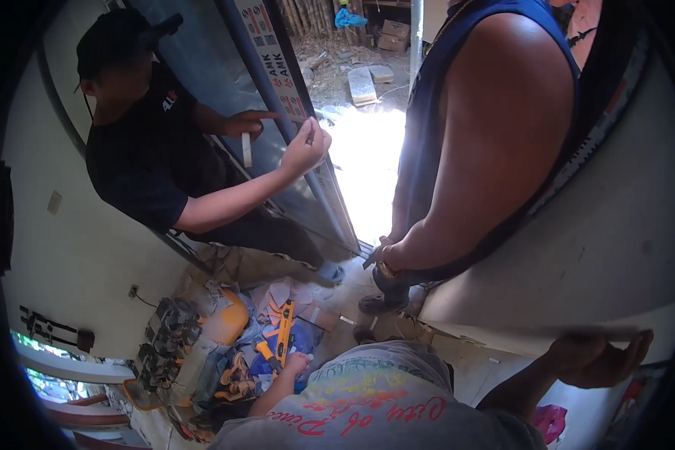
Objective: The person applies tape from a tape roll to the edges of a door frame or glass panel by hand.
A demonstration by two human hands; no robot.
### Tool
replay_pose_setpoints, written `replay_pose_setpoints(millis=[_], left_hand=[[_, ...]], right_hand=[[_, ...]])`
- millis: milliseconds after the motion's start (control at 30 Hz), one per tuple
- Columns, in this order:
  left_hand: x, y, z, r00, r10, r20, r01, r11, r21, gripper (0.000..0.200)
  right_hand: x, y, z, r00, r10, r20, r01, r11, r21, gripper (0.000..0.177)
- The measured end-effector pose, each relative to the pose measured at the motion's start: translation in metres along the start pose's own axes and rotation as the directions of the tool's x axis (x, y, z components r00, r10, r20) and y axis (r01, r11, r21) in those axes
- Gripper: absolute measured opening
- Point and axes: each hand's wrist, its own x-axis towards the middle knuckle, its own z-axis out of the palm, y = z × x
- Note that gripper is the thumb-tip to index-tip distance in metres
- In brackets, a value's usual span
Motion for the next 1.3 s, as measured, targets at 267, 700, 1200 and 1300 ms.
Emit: replay_pose_setpoints(millis=[267, 700, 1200, 1300], left_hand=[[-0.001, 0.007, 0.022, 0.997, 0.005, 0.071, 0.001, 0.995, -0.095, 0.015], [-0.016, 0.086, -0.001, 0.993, 0.004, 0.121, -0.021, 0.99, 0.138, 0.015], [0.024, 0.164, 0.066, 0.928, 0.216, 0.303, -0.269, 0.951, 0.149, 0.019], [0.029, 0.167, 0.079, 0.925, 0.187, 0.332, -0.239, 0.964, 0.121, 0.019]], right_hand=[[-0.022, -0.012, -0.011, 0.996, 0.078, -0.048, -0.089, 0.958, -0.272, 0.036], [-0.03, -0.002, -0.008, 0.995, 0.095, -0.015, -0.096, 0.968, -0.232, 0.036], [-0.033, 0.006, -0.013, 0.995, 0.094, 0.04, -0.081, 0.963, -0.255, 0.037], [-0.034, 0.005, -0.008, 0.994, 0.103, 0.042, -0.09, 0.967, -0.24, 0.037]])
